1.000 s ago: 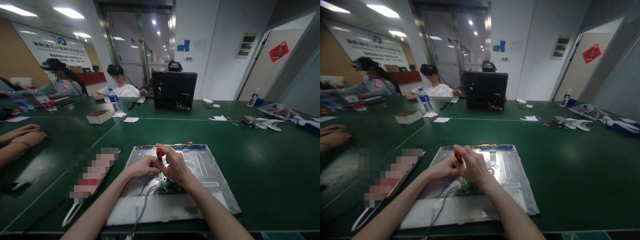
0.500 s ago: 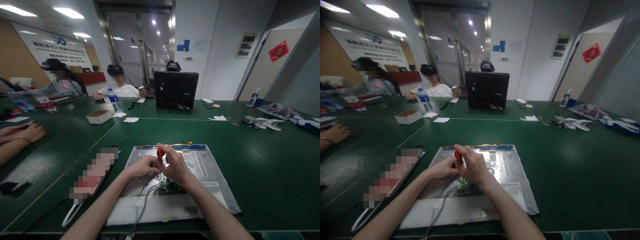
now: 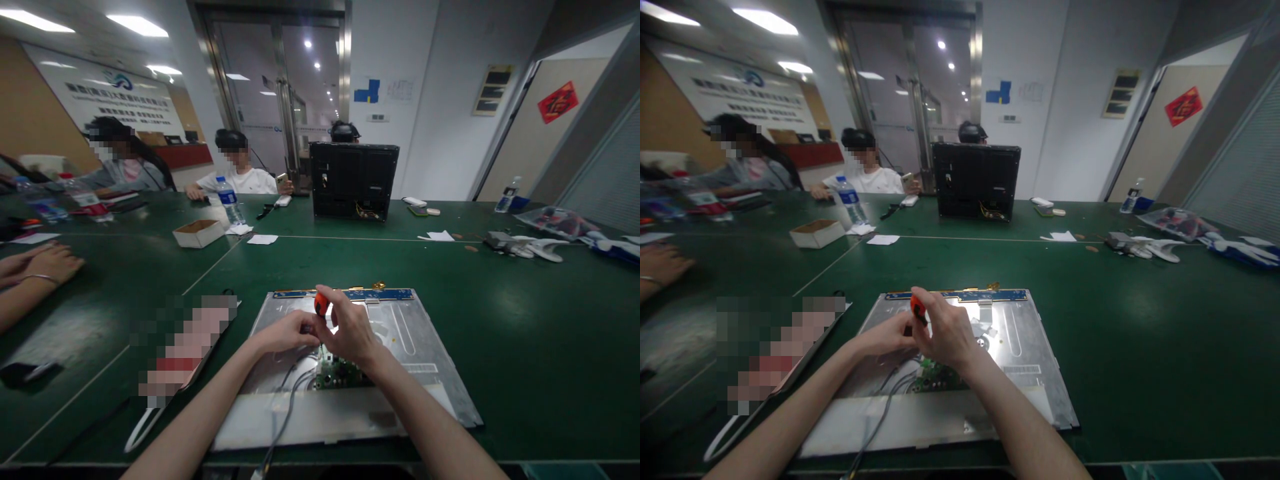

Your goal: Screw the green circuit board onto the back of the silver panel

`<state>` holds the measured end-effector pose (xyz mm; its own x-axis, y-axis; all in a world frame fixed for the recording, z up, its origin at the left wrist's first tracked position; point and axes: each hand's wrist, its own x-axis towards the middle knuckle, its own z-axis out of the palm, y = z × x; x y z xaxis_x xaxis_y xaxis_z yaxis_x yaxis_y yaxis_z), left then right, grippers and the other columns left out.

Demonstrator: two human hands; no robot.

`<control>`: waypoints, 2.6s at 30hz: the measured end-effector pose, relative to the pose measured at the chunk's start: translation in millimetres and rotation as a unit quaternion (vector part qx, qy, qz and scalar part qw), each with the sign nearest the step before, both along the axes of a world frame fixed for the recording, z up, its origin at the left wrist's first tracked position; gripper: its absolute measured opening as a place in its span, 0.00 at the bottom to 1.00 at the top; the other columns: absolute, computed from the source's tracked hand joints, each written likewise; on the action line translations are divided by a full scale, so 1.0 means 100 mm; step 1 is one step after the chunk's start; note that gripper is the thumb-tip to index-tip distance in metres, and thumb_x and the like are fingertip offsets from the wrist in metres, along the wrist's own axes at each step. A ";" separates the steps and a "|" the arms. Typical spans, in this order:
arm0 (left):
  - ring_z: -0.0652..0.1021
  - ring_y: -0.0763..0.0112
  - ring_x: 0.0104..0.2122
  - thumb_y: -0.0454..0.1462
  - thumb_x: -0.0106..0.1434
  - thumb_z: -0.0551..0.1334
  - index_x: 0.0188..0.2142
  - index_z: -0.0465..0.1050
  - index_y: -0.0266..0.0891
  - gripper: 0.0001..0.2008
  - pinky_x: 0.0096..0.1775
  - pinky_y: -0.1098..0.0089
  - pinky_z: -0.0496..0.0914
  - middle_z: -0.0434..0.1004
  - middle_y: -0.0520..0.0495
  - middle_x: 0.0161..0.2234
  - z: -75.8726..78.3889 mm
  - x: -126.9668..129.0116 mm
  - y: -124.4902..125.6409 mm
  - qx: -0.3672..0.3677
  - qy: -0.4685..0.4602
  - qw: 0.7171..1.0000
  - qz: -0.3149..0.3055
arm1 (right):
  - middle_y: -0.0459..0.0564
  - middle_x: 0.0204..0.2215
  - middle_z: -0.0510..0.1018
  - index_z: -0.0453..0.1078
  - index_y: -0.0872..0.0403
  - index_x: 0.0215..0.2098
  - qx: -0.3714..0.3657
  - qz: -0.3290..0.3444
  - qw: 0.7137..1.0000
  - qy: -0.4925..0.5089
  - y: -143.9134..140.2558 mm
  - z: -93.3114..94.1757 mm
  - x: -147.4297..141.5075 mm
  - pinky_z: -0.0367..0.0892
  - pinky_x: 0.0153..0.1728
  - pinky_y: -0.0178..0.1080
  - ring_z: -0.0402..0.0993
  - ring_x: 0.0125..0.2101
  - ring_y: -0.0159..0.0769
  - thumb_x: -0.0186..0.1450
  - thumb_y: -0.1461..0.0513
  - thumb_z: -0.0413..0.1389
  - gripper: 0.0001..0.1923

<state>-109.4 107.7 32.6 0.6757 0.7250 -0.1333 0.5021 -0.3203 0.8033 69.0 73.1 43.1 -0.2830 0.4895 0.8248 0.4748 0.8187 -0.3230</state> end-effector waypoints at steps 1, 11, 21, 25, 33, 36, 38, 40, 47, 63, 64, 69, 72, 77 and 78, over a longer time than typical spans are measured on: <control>0.70 0.69 0.29 0.37 0.52 0.62 0.29 0.71 0.36 0.06 0.32 0.72 0.64 0.70 0.52 0.26 -0.01 0.00 0.00 0.002 0.003 1.000 0.008 | 0.47 0.34 0.74 0.51 0.51 0.60 0.002 -0.004 1.000 0.000 0.00 0.00 0.00 0.61 0.20 0.31 0.64 0.20 0.28 0.64 0.64 0.49 0.26; 0.69 0.70 0.28 0.37 0.52 0.61 0.27 0.70 0.36 0.05 0.31 0.72 0.63 0.69 0.53 0.25 -0.02 0.00 0.02 0.004 0.004 1.000 -0.004 | 0.48 0.35 0.74 0.50 0.52 0.61 -0.004 0.007 1.000 -0.009 -0.01 0.00 0.00 0.64 0.21 0.32 0.66 0.22 0.29 0.65 0.62 0.50 0.27; 0.70 0.69 0.29 0.38 0.53 0.62 0.30 0.71 0.36 0.07 0.33 0.71 0.64 0.70 0.52 0.26 -0.06 -0.03 0.03 0.012 0.010 1.000 -0.003 | 0.48 0.34 0.74 0.50 0.52 0.61 0.008 -0.008 1.000 -0.002 0.01 -0.02 -0.01 0.63 0.21 0.31 0.67 0.22 0.29 0.64 0.64 0.48 0.27; 0.71 0.67 0.31 0.39 0.53 0.62 0.30 0.71 0.36 0.08 0.35 0.70 0.65 0.71 0.51 0.28 -0.05 -0.03 0.04 0.021 0.019 1.000 0.008 | 0.47 0.34 0.74 0.51 0.51 0.61 0.008 -0.001 1.000 -0.004 0.01 -0.02 -0.01 0.62 0.21 0.31 0.66 0.22 0.28 0.65 0.63 0.50 0.26; 0.71 0.68 0.29 0.39 0.52 0.63 0.29 0.71 0.36 0.08 0.33 0.71 0.64 0.70 0.52 0.26 -0.03 -0.01 0.01 0.005 0.025 0.999 0.019 | 0.48 0.35 0.74 0.54 0.51 0.61 0.008 -0.040 0.999 -0.013 0.02 -0.02 0.00 0.62 0.21 0.31 0.66 0.22 0.28 0.66 0.62 0.51 0.26; 0.70 0.68 0.28 0.39 0.52 0.63 0.28 0.71 0.36 0.08 0.33 0.71 0.64 0.71 0.52 0.26 -0.02 0.00 0.00 0.009 0.018 1.000 0.024 | 0.49 0.36 0.74 0.50 0.52 0.64 0.008 -0.033 0.999 -0.016 0.01 0.00 -0.01 0.63 0.22 0.32 0.66 0.21 0.28 0.67 0.62 0.49 0.28; 0.70 0.68 0.29 0.39 0.52 0.63 0.27 0.71 0.36 0.08 0.33 0.71 0.64 0.71 0.51 0.26 -0.03 0.00 0.00 0.013 0.012 1.000 0.022 | 0.50 0.36 0.74 0.47 0.53 0.65 0.010 -0.024 1.000 -0.011 0.00 0.00 -0.01 0.64 0.22 0.33 0.66 0.21 0.29 0.67 0.63 0.48 0.29; 0.70 0.68 0.29 0.39 0.52 0.63 0.28 0.71 0.36 0.08 0.34 0.70 0.65 0.70 0.52 0.26 -0.04 -0.01 0.01 0.011 0.007 1.000 0.015 | 0.50 0.36 0.74 0.47 0.53 0.64 0.012 -0.017 1.000 -0.004 0.00 -0.01 -0.02 0.64 0.22 0.33 0.66 0.21 0.29 0.66 0.64 0.48 0.29; 0.71 0.67 0.31 0.39 0.53 0.63 0.29 0.72 0.36 0.07 0.35 0.70 0.66 0.72 0.51 0.28 -0.10 -0.04 0.07 0.018 0.009 1.000 0.003 | 0.47 0.35 0.73 0.52 0.51 0.60 0.004 -0.016 1.000 -0.008 0.02 -0.03 -0.01 0.62 0.20 0.31 0.66 0.22 0.27 0.65 0.63 0.51 0.26; 0.68 0.70 0.28 0.37 0.52 0.62 0.26 0.70 0.36 0.05 0.31 0.73 0.63 0.68 0.53 0.24 -0.01 0.00 0.03 0.007 -0.001 1.000 -0.007 | 0.49 0.36 0.73 0.50 0.51 0.61 -0.012 -0.001 1.000 0.009 -0.02 -0.01 -0.01 0.66 0.22 0.32 0.69 0.24 0.29 0.63 0.65 0.51 0.29; 0.68 0.70 0.28 0.37 0.52 0.62 0.26 0.70 0.36 0.05 0.31 0.73 0.63 0.68 0.53 0.24 -0.01 0.00 0.03 0.011 0.003 1.000 -0.002 | 0.48 0.37 0.73 0.51 0.50 0.61 -0.014 -0.001 1.000 0.006 -0.01 -0.02 -0.01 0.65 0.21 0.32 0.68 0.24 0.29 0.64 0.64 0.51 0.28; 0.69 0.70 0.27 0.37 0.52 0.62 0.27 0.71 0.36 0.05 0.31 0.72 0.63 0.69 0.53 0.25 -0.01 0.00 0.01 0.002 0.020 1.000 0.013 | 0.49 0.39 0.71 0.54 0.47 0.62 -0.007 -0.035 0.999 -0.007 0.01 -0.02 -0.02 0.64 0.20 0.31 0.66 0.23 0.27 0.65 0.62 0.53 0.28; 0.69 0.70 0.27 0.37 0.52 0.62 0.28 0.72 0.35 0.06 0.31 0.72 0.63 0.70 0.52 0.25 -0.01 0.01 0.01 -0.011 0.011 1.000 0.012 | 0.51 0.39 0.72 0.48 0.49 0.66 -0.011 -0.029 0.999 -0.014 -0.01 0.01 -0.02 0.65 0.20 0.32 0.66 0.22 0.27 0.66 0.63 0.50 0.31; 0.70 0.70 0.28 0.37 0.52 0.62 0.26 0.72 0.36 0.05 0.33 0.72 0.64 0.71 0.52 0.26 0.00 0.01 0.02 0.000 -0.007 1.000 -0.015 | 0.51 0.38 0.73 0.46 0.51 0.65 -0.011 -0.011 1.000 -0.009 -0.02 0.02 -0.02 0.68 0.23 0.33 0.70 0.25 0.31 0.64 0.66 0.47 0.31; 0.70 0.70 0.28 0.37 0.53 0.62 0.26 0.72 0.36 0.05 0.33 0.72 0.64 0.71 0.53 0.26 0.00 0.01 0.03 0.003 -0.007 1.000 -0.018 | 0.51 0.37 0.73 0.47 0.52 0.64 -0.010 -0.010 1.000 -0.007 -0.02 0.00 -0.02 0.68 0.24 0.33 0.70 0.25 0.31 0.64 0.66 0.47 0.30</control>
